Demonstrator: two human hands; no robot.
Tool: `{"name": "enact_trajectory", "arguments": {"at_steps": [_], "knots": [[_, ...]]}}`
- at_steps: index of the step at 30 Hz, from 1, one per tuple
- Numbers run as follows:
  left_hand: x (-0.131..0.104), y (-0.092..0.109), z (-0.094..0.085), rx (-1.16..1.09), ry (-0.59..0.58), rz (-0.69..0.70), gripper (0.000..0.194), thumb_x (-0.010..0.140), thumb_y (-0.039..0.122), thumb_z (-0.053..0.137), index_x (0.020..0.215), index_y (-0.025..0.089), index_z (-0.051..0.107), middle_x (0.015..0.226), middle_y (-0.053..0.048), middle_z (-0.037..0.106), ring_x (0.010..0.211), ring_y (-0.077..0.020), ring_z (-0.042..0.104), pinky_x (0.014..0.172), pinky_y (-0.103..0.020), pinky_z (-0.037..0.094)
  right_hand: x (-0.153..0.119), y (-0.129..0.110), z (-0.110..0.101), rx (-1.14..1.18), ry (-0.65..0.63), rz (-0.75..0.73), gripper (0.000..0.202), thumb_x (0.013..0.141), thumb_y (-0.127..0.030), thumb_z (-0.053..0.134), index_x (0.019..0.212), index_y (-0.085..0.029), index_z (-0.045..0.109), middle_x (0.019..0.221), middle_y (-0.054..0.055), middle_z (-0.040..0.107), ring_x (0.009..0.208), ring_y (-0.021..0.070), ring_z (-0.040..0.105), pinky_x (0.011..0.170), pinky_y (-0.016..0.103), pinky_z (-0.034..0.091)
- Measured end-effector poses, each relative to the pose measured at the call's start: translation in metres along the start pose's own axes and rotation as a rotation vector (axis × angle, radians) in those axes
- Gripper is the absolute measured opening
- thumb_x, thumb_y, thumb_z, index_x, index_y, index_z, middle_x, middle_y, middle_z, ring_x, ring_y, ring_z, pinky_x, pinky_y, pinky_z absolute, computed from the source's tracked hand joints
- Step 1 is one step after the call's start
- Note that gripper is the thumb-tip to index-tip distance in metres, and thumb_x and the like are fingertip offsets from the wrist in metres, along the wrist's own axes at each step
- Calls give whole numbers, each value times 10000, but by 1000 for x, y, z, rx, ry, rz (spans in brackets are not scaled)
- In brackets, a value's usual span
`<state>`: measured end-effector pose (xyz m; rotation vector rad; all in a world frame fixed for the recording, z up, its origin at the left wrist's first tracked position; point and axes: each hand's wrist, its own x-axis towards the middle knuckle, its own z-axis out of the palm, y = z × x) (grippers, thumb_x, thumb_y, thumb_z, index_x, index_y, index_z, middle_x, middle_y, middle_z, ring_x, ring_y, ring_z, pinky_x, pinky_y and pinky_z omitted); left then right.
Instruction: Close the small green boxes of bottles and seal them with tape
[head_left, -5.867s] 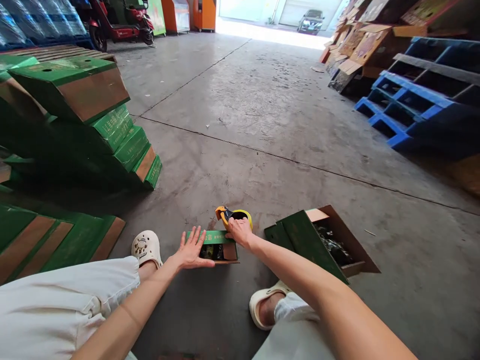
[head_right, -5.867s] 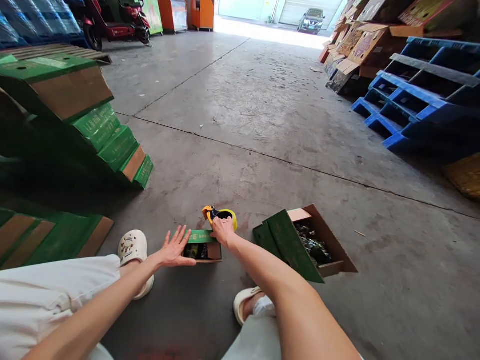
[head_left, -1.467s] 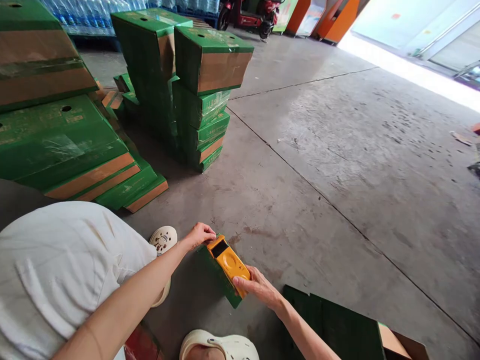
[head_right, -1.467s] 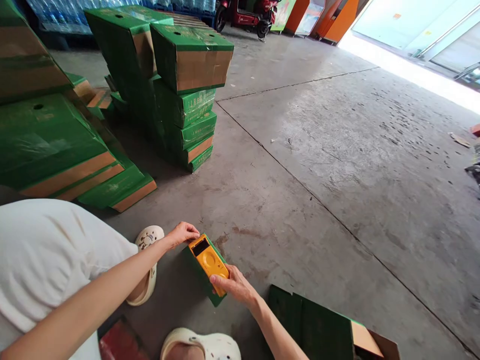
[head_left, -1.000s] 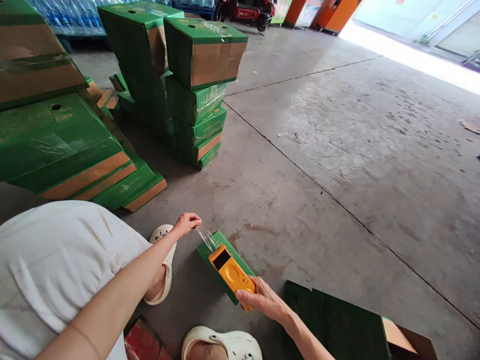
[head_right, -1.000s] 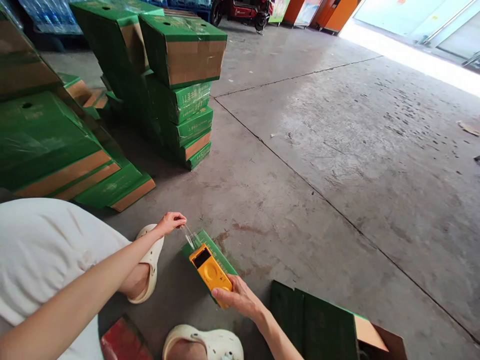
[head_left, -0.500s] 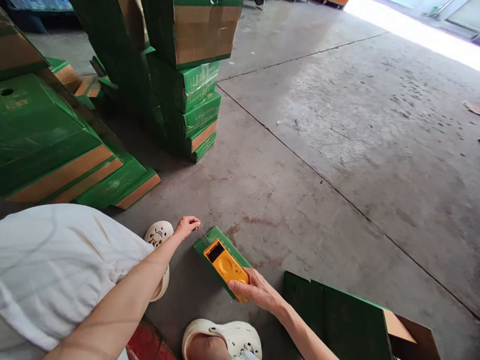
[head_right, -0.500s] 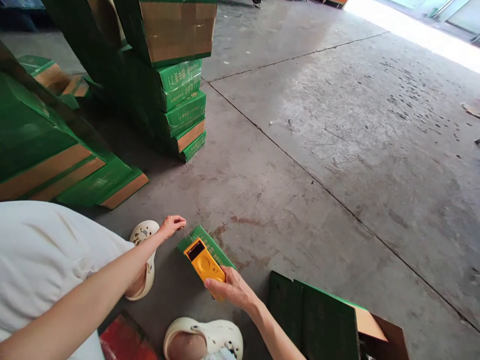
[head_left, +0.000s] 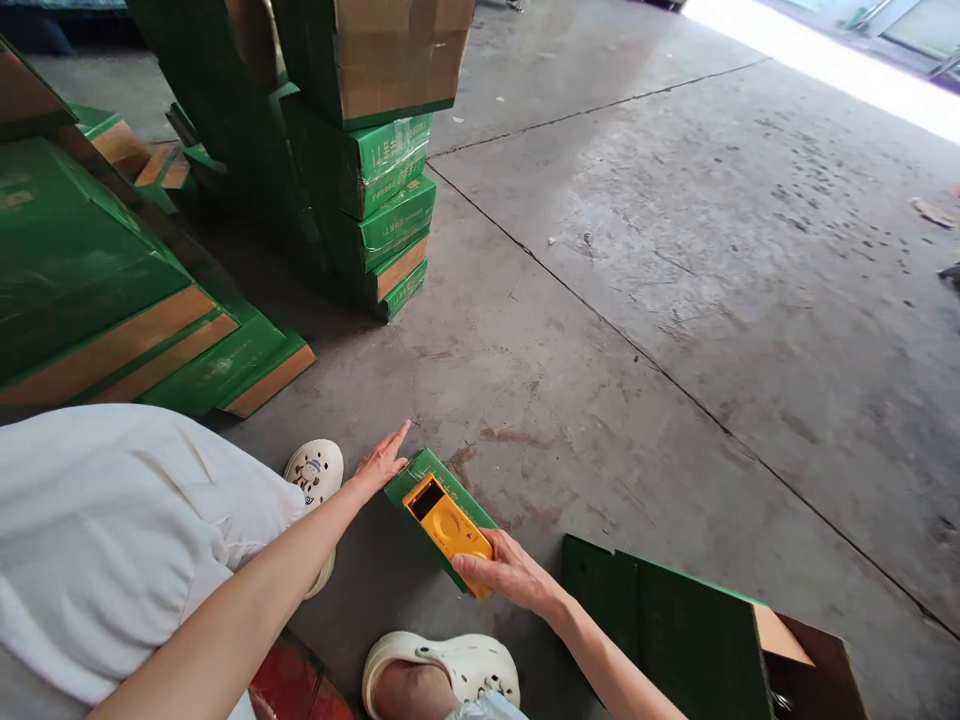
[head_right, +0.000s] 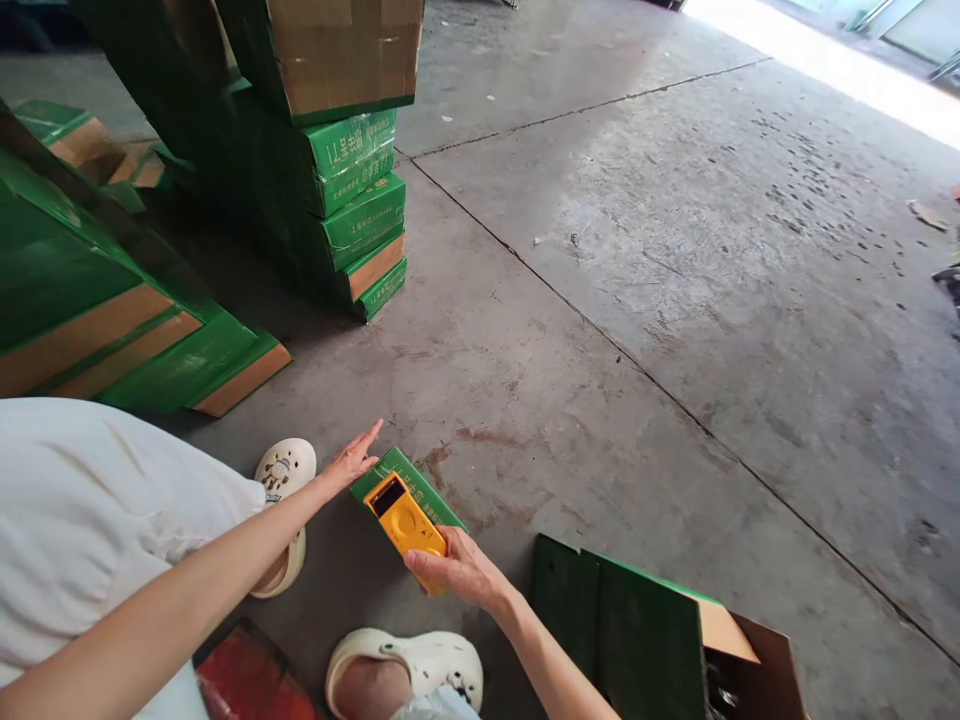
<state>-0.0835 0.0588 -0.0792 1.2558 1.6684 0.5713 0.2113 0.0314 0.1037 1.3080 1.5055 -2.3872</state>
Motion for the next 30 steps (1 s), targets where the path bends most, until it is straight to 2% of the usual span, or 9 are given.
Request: {"name": "enact_trajectory", "arguments": {"at_steps": [4,7,10,14,16,18,22,26,30], "knots": [[-5,2,-6,-49,-11,-42,767,833,287,768,1565,258,540,1450,-125,637,1249,-292,690,1118,-424,511,-3,-5,2,4,-3,-20,619,788,-752,768,939,-165,641,749,-15,592,635,112,522,590,222,443],[-16,7,6,-169,-52,-72,557,1044,411,488,1558,206,548,1427,-148,689,1255,-259,709,1118,-420,534,-5,-7,3,-1,-1,-39,621,788,-756,761,930,-165,634,742,-16,588,626,108,519,577,217,430],[-26,12,16,-255,-142,-134,626,1093,531,303,1554,194,560,1523,-113,642,1405,-247,619,1172,-389,501,-6,-7,4,-10,-8,-54,607,789,-749,760,909,-170,625,734,-14,593,619,110,529,566,216,425],[-29,21,16,-207,-174,-198,700,1062,604,349,1433,106,670,1481,-139,667,1459,-330,559,1219,-425,450,-6,-5,4,-10,4,-48,596,773,-734,777,905,-173,623,732,-18,590,620,110,525,558,212,424],[-33,26,13,-142,-99,-126,608,1065,448,379,1522,106,586,1591,-127,564,1548,-310,445,1298,-447,333,-6,-4,3,-23,6,-44,611,757,-747,779,896,-173,624,731,-19,594,616,109,522,557,213,427],[-41,27,10,-34,-39,99,612,1009,225,371,1608,172,488,1695,-73,431,1611,-242,333,1348,-462,211,-6,-4,1,-38,6,-44,621,746,-760,776,888,-174,626,733,-19,603,616,109,528,562,216,435],[-63,24,0,300,-183,492,946,805,0,373,1679,360,341,1737,22,346,1634,-181,265,1343,-527,211,-8,-4,-1,-64,41,-48,610,744,-748,783,869,-167,644,733,-15,624,622,109,535,561,211,435],[-76,25,-9,661,-322,522,1164,725,24,506,1730,320,-2,1801,-28,60,1675,-249,53,1341,-589,113,-9,-7,3,-57,49,-72,587,746,-730,787,830,-169,633,691,-19,628,594,104,534,547,205,436],[-81,36,-10,860,-338,513,1197,785,215,668,1726,244,-72,1802,-89,-48,1672,-316,-39,1329,-620,32,-8,-10,6,-49,46,-74,563,751,-722,768,820,-183,619,686,-21,628,576,107,534,531,209,434]]}}
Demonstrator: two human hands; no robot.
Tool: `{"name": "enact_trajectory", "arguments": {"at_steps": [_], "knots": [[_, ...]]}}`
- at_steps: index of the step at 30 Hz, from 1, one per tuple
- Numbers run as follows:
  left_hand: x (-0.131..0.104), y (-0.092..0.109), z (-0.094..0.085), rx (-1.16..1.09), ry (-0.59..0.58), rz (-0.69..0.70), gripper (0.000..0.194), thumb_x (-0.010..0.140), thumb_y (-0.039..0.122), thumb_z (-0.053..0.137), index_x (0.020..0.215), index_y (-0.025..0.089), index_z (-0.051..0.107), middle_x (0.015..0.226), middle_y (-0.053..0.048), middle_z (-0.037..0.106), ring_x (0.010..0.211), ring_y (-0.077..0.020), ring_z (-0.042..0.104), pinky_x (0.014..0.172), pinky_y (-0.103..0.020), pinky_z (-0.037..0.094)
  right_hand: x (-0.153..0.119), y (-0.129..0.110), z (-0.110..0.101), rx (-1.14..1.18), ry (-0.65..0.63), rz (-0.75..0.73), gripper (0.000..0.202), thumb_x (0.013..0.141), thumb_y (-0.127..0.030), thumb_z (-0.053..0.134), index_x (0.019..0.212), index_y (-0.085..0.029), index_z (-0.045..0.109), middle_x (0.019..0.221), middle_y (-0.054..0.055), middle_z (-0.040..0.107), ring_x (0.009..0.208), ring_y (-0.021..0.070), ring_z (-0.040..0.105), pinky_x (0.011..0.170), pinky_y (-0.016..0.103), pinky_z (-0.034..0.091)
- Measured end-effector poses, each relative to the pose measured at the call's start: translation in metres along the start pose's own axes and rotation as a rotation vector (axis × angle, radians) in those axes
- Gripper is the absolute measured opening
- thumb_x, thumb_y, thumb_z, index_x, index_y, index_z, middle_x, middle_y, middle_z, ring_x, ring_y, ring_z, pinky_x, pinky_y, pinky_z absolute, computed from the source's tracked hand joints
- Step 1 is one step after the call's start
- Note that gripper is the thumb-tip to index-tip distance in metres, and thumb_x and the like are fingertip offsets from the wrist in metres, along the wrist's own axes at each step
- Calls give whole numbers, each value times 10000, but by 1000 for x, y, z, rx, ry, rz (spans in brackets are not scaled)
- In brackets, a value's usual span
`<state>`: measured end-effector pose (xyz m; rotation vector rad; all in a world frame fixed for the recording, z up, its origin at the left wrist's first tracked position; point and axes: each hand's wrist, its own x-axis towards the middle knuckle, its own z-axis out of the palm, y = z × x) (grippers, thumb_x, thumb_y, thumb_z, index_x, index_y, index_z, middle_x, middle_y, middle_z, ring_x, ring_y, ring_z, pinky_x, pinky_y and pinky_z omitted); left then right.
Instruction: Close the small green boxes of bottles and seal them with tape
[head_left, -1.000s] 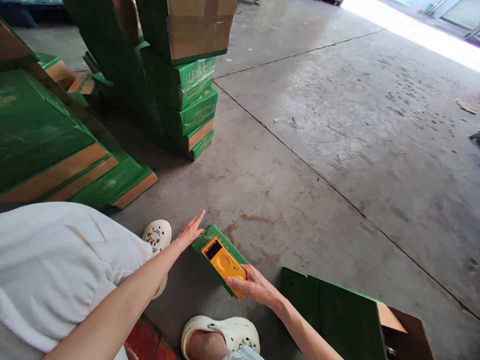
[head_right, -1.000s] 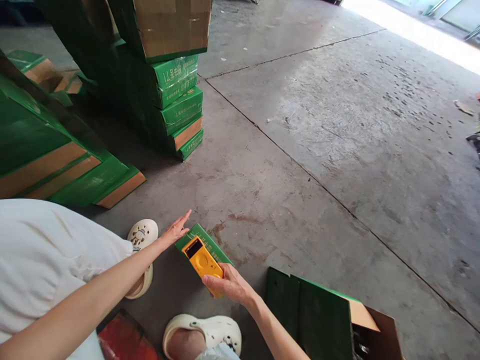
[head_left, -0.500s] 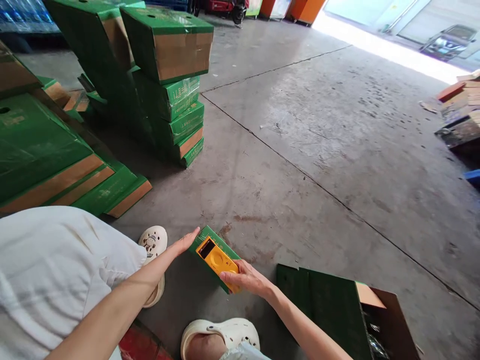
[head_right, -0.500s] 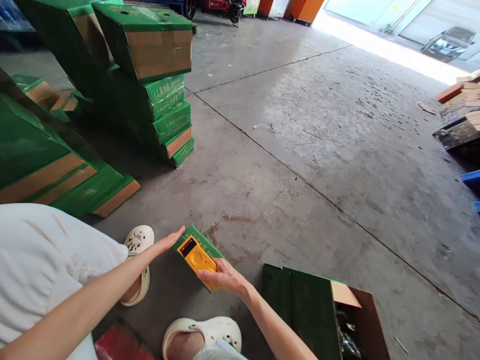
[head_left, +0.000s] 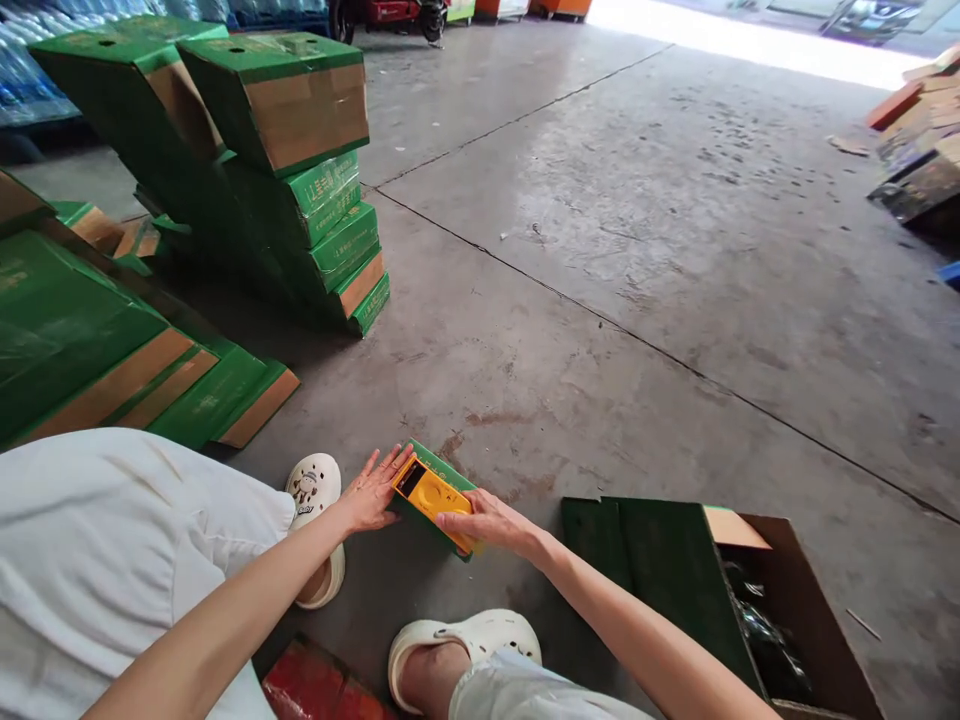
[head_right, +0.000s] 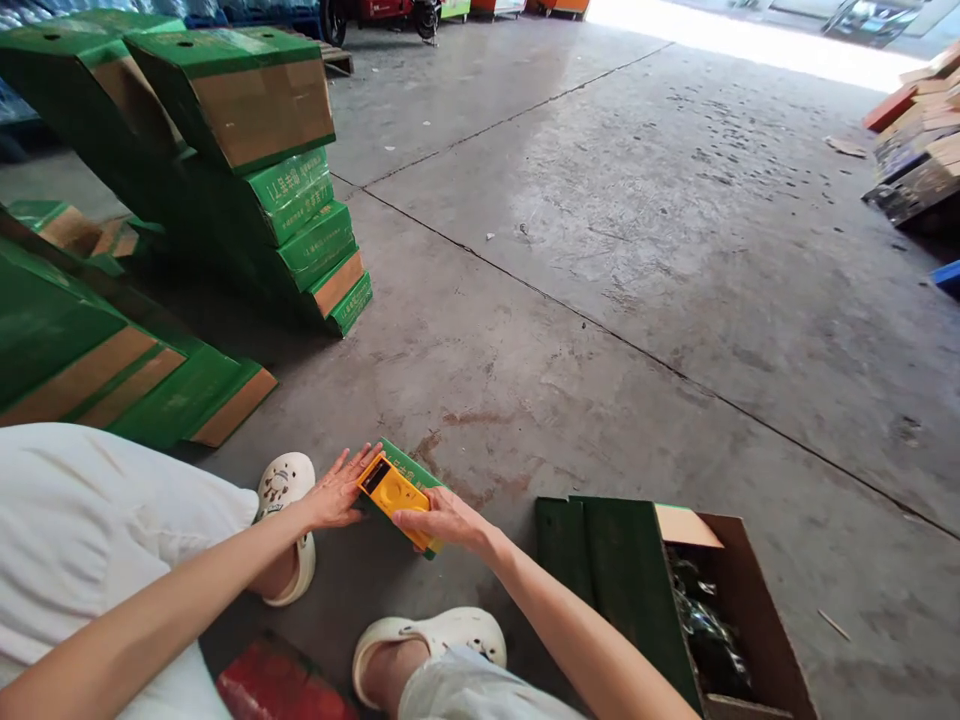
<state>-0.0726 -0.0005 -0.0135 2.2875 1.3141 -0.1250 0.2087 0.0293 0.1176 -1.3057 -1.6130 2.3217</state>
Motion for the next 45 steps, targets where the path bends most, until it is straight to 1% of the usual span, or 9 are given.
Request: {"name": "enact_trajectory", "arguments": {"at_steps": [4,13,18,22,27,30,35,40,45], "knots": [[0,6,-4,87,0,-25,1204,844,359,716,1722,222,-96,1805,-123,-11,1675,-314,-22,1333,-581,40,-16,5,-11,-77,-6,50,551,747,-699,776,856,-173,648,733,-7,643,617,117,547,549,212,430],[-5,7,-3,161,53,-15,1285,838,325,743,1689,236,-217,1803,-123,-6,1676,-303,-4,1335,-558,38,-81,45,-33,-85,11,206,646,703,-769,769,902,-167,644,750,-11,619,648,122,539,565,210,406],[-6,14,-2,218,102,-20,1375,810,365,793,1670,202,-267,1791,-171,-6,1669,-332,-4,1332,-597,24,-74,60,-31,-211,87,239,660,694,-811,737,843,-172,671,740,12,649,661,144,563,546,218,405],[1,35,8,233,121,-35,1442,768,382,842,1672,159,-258,1780,-207,-30,1665,-336,-39,1340,-582,38,-68,63,-31,-213,94,245,658,697,-812,730,847,-173,691,742,23,671,641,151,565,544,232,415],[27,69,20,221,77,156,1417,756,404,860,1702,136,-160,1785,-196,-32,1666,-327,-50,1351,-538,51,-68,64,-28,-213,114,242,618,703,-788,726,798,-178,687,697,2,632,633,142,533,545,233,378],[38,75,21,220,51,227,1381,767,431,862,1716,146,-100,1787,-191,-15,1669,-325,-45,1349,-535,32,-73,65,-23,-207,144,209,600,708,-769,725,797,-179,658,705,-8,606,635,129,500,545,232,344],[38,69,18,213,42,253,1302,820,417,827,1719,148,-76,1791,-191,0,1671,-314,-47,1348,-520,22,-116,74,-15,-135,158,169,558,779,-726,701,840,-180,605,723,-18,560,640,121,445,550,242,315],[34,70,15,198,4,235,1262,828,392,823,1726,156,-31,1797,-190,52,1673,-323,-25,1349,-536,21,-176,94,-7,-153,257,270,586,804,-751,663,869,-171,615,719,-12,552,638,133,430,548,262,293],[32,72,10,189,-8,223,1308,790,349,867,1732,193,-26,1797,-193,67,1670,-350,-2,1350,-567,47,-176,100,1,-252,367,329,495,794,-663,688,828,-170,658,725,14,605,657,153,485,541,264,290]]}}
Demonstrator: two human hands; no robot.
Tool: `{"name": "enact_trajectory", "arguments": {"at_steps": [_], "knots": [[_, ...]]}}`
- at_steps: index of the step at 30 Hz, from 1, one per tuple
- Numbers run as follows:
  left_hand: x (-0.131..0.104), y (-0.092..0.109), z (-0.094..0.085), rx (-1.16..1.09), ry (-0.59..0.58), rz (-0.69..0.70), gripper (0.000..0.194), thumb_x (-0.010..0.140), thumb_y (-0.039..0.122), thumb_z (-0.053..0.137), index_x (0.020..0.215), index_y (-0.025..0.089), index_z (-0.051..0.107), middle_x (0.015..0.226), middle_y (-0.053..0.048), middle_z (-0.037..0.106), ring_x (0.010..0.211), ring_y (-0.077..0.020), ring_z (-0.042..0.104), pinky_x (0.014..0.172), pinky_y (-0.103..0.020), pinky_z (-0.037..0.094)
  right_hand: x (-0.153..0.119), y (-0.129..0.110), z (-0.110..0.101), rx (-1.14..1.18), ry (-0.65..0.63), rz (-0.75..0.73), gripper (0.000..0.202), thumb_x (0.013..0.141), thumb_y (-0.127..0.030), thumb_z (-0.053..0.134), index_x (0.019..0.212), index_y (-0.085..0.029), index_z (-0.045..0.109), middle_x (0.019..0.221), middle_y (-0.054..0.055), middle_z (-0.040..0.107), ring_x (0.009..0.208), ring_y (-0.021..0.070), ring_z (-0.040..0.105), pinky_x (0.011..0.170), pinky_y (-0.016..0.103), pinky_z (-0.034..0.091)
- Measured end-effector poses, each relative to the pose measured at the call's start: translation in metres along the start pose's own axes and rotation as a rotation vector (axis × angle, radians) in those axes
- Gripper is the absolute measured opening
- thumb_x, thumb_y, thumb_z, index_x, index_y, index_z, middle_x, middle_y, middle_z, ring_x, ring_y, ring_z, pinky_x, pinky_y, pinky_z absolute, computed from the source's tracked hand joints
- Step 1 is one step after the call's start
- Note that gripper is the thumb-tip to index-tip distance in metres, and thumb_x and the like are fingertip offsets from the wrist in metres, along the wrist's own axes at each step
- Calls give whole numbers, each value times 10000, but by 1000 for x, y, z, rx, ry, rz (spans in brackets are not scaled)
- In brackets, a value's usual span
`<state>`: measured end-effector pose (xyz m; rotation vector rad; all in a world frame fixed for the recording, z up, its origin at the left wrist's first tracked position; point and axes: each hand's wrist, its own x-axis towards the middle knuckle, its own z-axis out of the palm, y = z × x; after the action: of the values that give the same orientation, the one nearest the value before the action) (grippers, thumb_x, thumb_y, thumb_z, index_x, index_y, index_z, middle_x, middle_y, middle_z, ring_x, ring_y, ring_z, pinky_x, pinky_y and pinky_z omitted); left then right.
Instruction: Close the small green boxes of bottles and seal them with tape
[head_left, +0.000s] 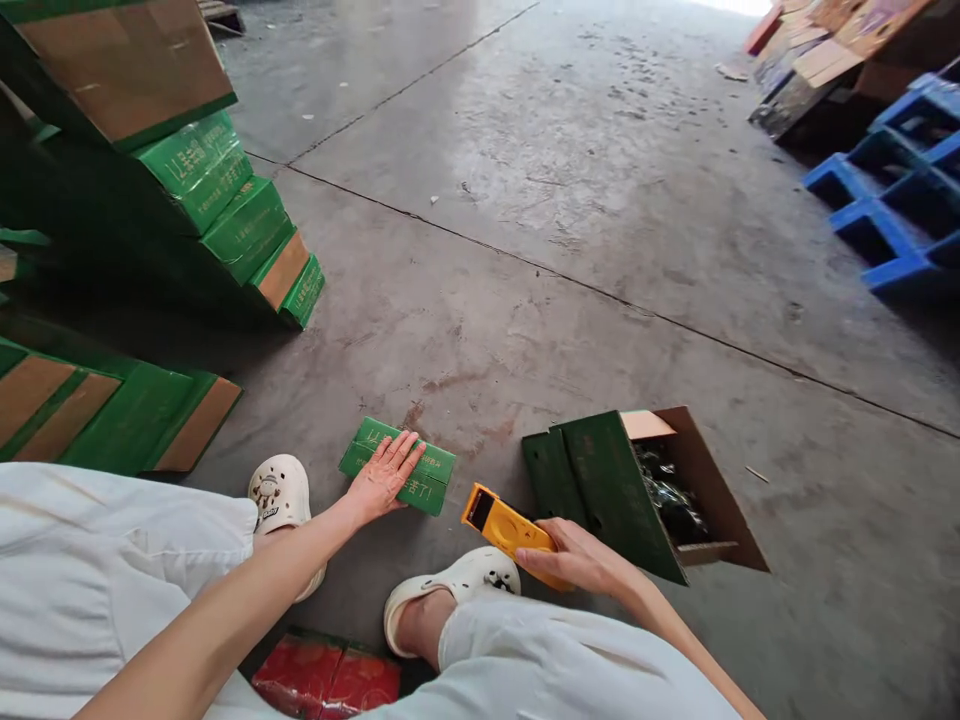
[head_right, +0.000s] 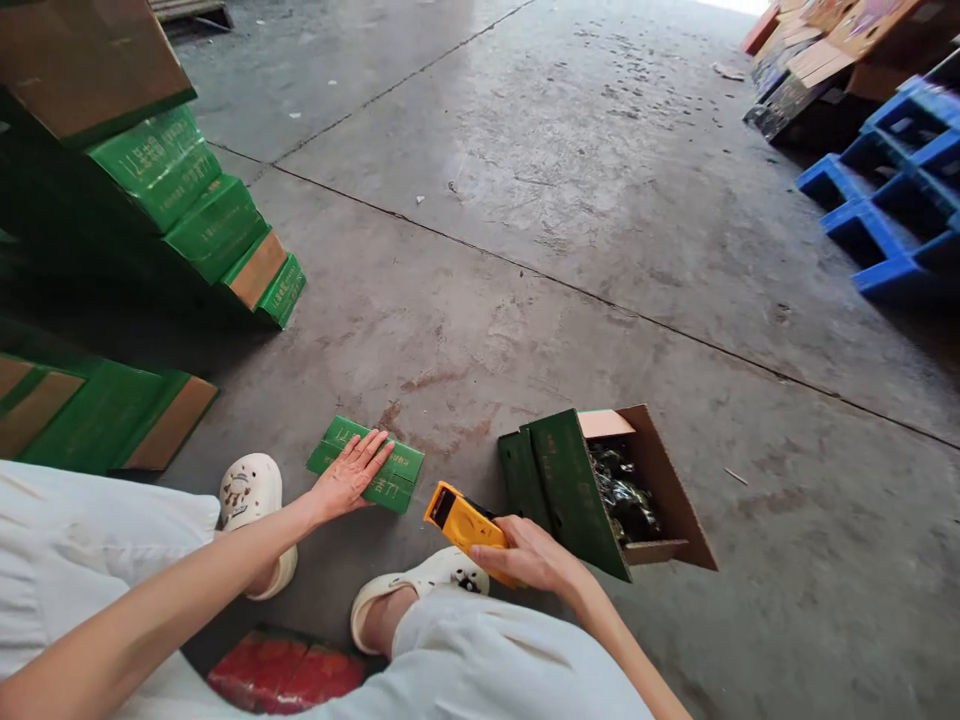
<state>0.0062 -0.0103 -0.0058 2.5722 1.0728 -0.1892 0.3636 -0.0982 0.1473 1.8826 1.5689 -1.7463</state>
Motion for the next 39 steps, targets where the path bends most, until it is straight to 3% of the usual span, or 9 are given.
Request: {"name": "enact_trajectory", "arguments": {"at_steps": [3,7,11,17,20,24,27,32,39], "knots": [[5,19,2,11,11,-52,1370,761,289,892,1723,293,-83,1798,-184,0,1658,-396,-48,1318,-675,21,11,-4,2,-15,34,22,468,781,-642,712,806,-176,683,741,34,639,669,168,527,535,260,304],[22,65,13,59,54,-203,1418,735,275,916,1692,419,-121,1790,-145,-99,1608,-495,-180,1155,-899,-54,24,-2,5,14,49,64,442,764,-615,743,805,-177,696,750,47,667,681,186,575,546,263,344],[33,89,17,57,26,-70,1408,762,288,900,1687,375,-158,1787,-164,-87,1629,-410,-203,1169,-882,-62,26,4,7,23,45,89,434,753,-608,740,796,-180,680,732,34,651,681,184,566,555,268,340],[31,81,11,8,-32,-57,1398,762,221,891,1686,376,-146,1790,-159,-58,1629,-416,-184,1173,-868,-91,-15,-11,-6,8,-19,41,458,805,-642,695,837,-186,660,745,14,632,656,152,498,545,271,293],[30,81,8,7,-38,-53,1392,788,229,873,1671,376,-193,1788,-162,-57,1635,-413,-155,1171,-875,-73,-37,-23,-14,-91,24,69,420,811,-606,700,834,-188,666,765,28,657,660,163,517,544,281,278],[31,84,6,17,-44,-60,1413,774,217,882,1671,378,-198,1787,-168,-45,1645,-408,-122,1168,-878,-72,-46,-22,-18,-76,12,133,394,801,-589,702,800,-197,675,722,24,663,634,165,508,538,282,275],[32,84,6,14,-49,-67,1406,758,207,894,1690,383,-144,1789,-170,-29,1649,-407,-119,1166,-874,-92,-29,-15,-13,-87,32,191,371,798,-566,703,801,-195,711,746,43,693,649,183,558,538,285,300],[32,82,10,8,-35,-63,1383,750,216,895,1706,382,-91,1796,-162,-19,1647,-398,-145,1177,-859,-100,28,-14,-2,-135,83,274,330,762,-504,765,746,-180,704,762,85,722,699,226,659,565,297,371],[28,71,8,19,-7,7,1463,711,204,898,1684,368,-182,1796,-124,-80,1649,-363,-172,1219,-809,-108,74,-24,-2,-140,66,289,332,708,-479,825,659,-206,644,645,31,671,614,200,638,553,301,394]]}}
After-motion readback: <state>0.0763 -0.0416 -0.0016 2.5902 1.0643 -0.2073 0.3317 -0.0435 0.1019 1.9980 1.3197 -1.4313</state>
